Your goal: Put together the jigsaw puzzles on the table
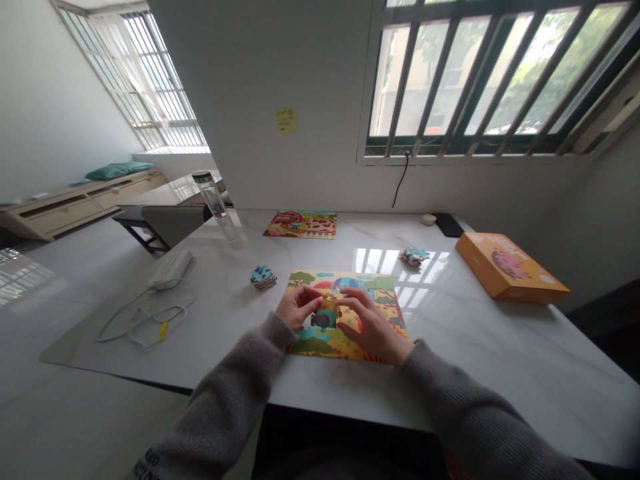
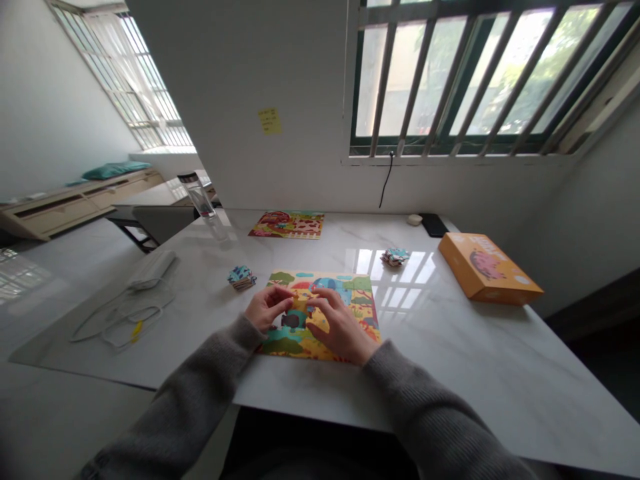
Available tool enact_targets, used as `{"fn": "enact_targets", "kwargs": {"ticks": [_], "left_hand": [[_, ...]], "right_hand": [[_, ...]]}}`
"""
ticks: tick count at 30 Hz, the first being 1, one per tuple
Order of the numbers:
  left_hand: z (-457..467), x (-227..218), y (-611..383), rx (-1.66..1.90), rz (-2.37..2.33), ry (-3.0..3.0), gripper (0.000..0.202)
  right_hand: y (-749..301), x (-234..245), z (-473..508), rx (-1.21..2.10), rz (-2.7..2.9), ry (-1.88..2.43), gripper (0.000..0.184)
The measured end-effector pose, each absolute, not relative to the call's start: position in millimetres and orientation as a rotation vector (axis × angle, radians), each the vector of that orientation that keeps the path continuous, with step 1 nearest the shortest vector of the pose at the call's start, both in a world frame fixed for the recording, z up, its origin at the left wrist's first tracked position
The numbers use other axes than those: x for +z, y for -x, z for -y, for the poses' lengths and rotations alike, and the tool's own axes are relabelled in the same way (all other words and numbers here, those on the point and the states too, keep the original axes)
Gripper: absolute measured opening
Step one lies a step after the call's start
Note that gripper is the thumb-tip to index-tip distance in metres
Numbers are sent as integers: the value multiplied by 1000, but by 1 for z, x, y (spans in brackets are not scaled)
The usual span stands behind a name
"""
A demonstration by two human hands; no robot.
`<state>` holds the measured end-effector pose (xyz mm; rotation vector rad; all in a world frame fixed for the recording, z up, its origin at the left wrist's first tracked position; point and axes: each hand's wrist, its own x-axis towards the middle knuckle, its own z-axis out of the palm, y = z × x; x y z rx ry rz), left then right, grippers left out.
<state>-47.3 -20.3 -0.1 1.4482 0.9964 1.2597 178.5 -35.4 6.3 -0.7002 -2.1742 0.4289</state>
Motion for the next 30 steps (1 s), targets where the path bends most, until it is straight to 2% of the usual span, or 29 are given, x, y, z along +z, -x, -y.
{"fn": "enact_targets", "kwargs": {"ticks": [3, 12, 17, 21, 26, 30], "left_hand": [[21, -1, 47, 1242, -1002, -1474, 40], [22, -2, 47, 1225, -1016, -1486, 39], [23, -3, 49, 1195, -992, -1509, 37], [23, -4, 54, 1176, -902, -1657, 36], [20, -7, 63, 1148, -808, -2038, 49], [16, -9, 67, 1115, -797, -2185, 49]], "right_hand": [[-180, 3, 34, 452, 2275, 653, 51], [-180, 6, 36, 423, 2294, 639, 61], [-178, 7, 38, 405, 2303, 612, 47], [-178, 4, 36, 432, 2218, 660, 42], [-181, 3, 33, 470, 2163, 710, 38], [-181, 4, 33, 485, 2164, 719, 37]]}}
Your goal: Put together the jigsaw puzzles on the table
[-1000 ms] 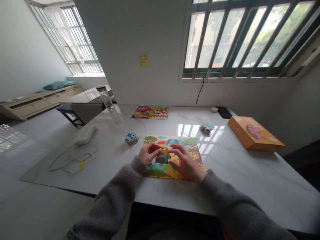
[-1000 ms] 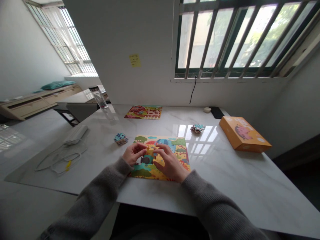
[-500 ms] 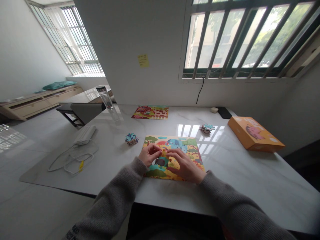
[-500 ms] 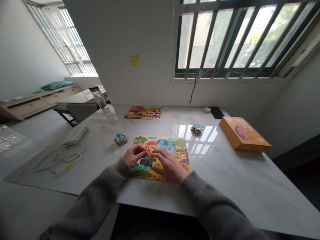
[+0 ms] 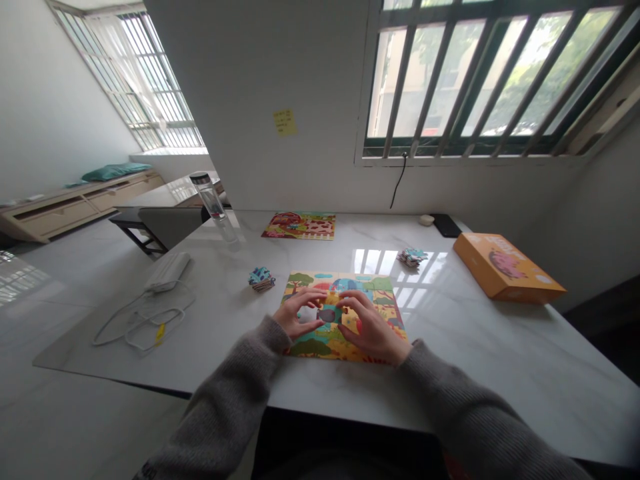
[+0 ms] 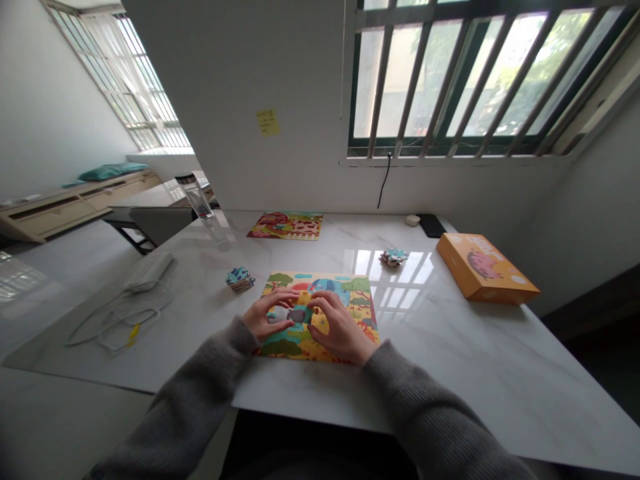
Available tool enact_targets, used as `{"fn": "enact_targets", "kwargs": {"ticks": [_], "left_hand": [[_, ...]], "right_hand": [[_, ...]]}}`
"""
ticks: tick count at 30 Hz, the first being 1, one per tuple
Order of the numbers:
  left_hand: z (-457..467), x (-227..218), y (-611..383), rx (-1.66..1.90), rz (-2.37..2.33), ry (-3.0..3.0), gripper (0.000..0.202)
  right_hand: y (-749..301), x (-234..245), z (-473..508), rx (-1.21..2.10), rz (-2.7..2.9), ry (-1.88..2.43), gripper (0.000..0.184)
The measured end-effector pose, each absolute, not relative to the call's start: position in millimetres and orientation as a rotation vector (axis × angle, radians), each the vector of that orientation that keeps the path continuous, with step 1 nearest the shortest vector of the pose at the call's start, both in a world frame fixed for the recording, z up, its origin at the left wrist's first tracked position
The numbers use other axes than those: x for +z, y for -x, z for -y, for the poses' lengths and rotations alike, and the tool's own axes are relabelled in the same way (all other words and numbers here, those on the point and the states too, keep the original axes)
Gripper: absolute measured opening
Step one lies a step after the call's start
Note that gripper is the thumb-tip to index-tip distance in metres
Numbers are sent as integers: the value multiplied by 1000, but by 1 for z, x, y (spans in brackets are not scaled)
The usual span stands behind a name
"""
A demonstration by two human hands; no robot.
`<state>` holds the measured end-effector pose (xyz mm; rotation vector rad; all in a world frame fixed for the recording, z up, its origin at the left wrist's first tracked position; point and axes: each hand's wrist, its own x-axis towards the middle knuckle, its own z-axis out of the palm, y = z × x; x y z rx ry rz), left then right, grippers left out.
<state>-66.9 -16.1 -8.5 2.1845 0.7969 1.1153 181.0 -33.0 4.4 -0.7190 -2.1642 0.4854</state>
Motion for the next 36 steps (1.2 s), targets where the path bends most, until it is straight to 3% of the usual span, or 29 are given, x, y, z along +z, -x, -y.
{"fn": "enact_targets", "kwargs": {"ticks": [8, 12, 19, 31, 36], "left_hand": [[19, 0, 71, 1048, -935, -2234, 42], [14, -2, 97, 1235, -1248, -2120, 25], [7, -24, 129, 920, -1339, -2344, 26], [7, -33, 123, 857, -1426, -2439, 25], [15, -29, 113, 783, -1511, -2528, 16]], "right_hand": [[-180, 4, 30, 530, 2184, 716, 34], [-181, 7, 28, 528, 2206, 785, 33], [-166, 9, 23, 499, 2439, 762, 28], [-129, -3, 11, 360, 2532, 837, 24], [-129, -6, 10, 359, 2524, 852, 24]]}}
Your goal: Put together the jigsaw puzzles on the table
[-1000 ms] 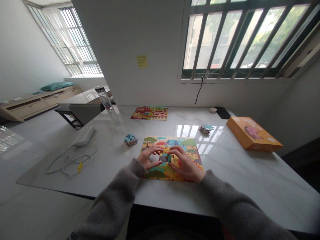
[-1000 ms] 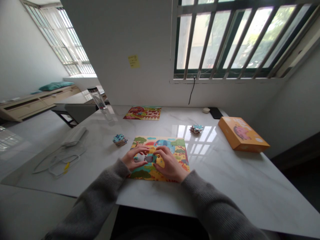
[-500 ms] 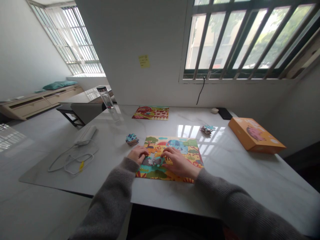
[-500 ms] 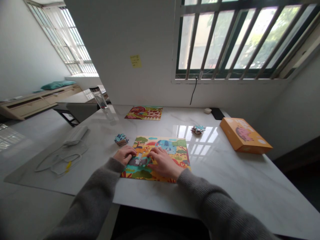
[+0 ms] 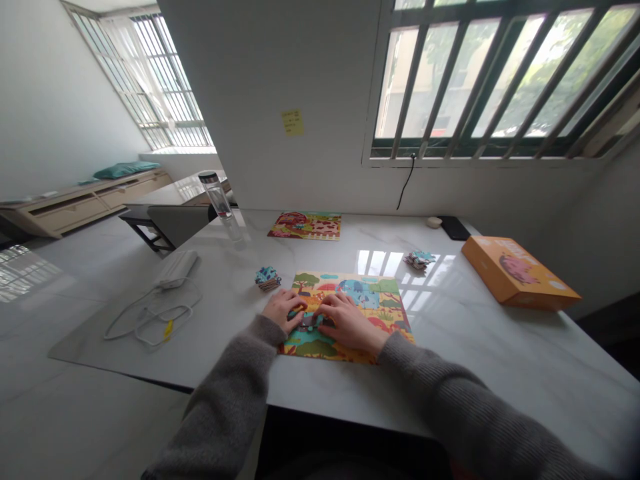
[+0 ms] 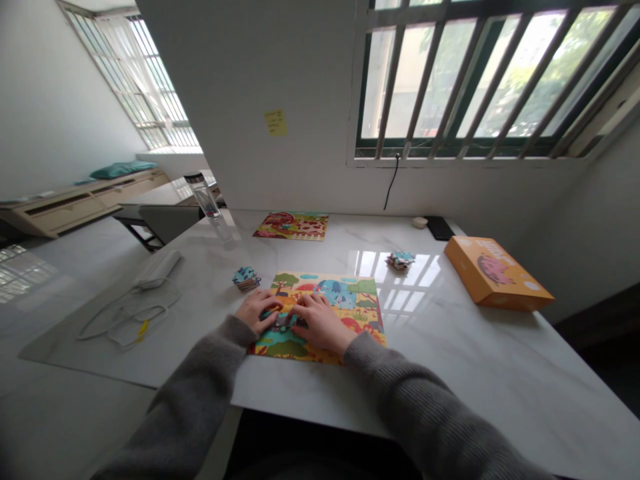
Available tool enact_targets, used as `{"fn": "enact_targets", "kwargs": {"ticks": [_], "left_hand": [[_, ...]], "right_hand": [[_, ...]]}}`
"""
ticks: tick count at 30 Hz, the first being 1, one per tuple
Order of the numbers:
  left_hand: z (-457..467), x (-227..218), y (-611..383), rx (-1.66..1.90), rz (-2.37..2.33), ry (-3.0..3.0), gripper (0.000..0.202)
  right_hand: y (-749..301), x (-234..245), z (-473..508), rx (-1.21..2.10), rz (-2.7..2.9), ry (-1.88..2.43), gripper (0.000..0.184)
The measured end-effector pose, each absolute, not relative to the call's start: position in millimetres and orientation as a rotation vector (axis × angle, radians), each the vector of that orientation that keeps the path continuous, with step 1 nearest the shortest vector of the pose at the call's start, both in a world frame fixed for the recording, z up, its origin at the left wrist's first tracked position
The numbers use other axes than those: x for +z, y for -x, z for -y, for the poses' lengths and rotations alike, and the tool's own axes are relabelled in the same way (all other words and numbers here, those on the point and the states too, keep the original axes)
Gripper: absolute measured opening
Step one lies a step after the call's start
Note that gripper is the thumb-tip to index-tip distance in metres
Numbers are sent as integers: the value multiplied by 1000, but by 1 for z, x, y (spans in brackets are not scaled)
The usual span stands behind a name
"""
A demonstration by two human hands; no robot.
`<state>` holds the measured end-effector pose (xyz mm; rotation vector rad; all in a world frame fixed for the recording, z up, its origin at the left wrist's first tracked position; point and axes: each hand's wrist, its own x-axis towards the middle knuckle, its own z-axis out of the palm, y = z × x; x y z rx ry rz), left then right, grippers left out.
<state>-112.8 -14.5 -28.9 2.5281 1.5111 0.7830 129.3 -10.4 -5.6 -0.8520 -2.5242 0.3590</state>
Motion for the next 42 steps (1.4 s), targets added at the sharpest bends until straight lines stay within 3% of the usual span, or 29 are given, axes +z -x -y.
{"fn": "enact_targets", "kwargs": {"ticks": [7, 18, 24, 30, 42], "left_hand": [[19, -28, 112, 677, -1557, -2529, 32], [16, -35, 111, 691, -1568, -2517, 41], [16, -34, 110, 693, -1560, -2525, 40], [22, -35, 109, 689, -1536, -2531, 43], [24, -33, 110, 642, -1529, -2549, 36]], "right_hand": [[-129, -4, 15, 328, 2525, 853, 21], [-140, 0, 10, 364, 2601, 679, 19], [-150, 3, 25, 250, 2640, 663, 33], [-170, 8, 44, 352, 2654, 681, 45], [-246, -11, -9, 271, 2362, 1005, 29]]}}
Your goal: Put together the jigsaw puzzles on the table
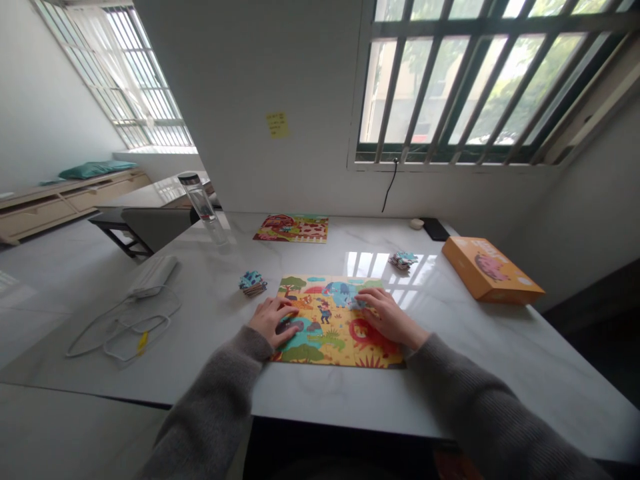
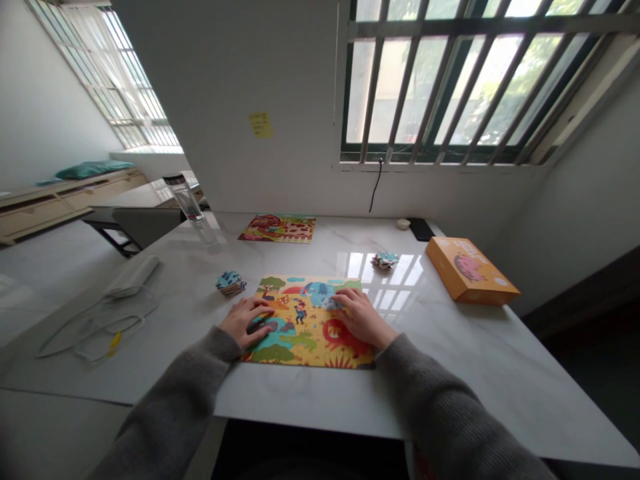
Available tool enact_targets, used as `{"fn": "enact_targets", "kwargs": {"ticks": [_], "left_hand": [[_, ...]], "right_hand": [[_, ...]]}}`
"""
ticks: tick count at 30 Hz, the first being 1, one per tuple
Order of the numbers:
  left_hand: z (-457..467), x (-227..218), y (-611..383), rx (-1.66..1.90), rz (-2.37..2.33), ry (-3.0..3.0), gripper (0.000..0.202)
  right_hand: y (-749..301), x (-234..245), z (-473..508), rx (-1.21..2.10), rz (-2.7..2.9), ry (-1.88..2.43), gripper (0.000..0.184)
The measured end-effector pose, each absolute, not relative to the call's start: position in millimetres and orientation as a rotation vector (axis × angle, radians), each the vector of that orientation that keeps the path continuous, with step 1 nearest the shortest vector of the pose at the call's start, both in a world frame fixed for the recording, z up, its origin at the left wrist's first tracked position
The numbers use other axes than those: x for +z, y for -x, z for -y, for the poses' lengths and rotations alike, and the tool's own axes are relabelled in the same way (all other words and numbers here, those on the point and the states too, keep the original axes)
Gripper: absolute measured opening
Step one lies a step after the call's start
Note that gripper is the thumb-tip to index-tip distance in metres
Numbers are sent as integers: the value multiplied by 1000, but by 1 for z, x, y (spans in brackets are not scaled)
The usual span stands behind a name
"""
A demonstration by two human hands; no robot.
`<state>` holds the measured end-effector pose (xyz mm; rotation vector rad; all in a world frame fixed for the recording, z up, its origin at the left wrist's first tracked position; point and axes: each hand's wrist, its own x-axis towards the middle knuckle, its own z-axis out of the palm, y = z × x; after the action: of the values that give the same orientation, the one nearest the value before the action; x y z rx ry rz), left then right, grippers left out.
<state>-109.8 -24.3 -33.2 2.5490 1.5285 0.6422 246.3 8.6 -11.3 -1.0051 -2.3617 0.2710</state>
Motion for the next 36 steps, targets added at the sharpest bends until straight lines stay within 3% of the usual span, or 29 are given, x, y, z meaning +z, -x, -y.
{"fn": "enact_targets", "kwargs": {"ticks": [11, 28, 32, 36], "left_hand": [[29, -32, 105, 671, -1527, -2533, 33], [36, -19, 56, 516, -1428, -2574, 48], [32, -17, 56, 536, -1427, -2604, 37], [22, -10, 51, 690, -1325, -2652, 21]], "right_hand": [[-244, -18, -5, 285, 2467, 1056, 32], [-288, -14, 5, 270, 2495, 1246, 35], [-287, -16, 6, 260, 2495, 1240, 37], [-285, -19, 3, 187, 2427, 1292, 52]]}}
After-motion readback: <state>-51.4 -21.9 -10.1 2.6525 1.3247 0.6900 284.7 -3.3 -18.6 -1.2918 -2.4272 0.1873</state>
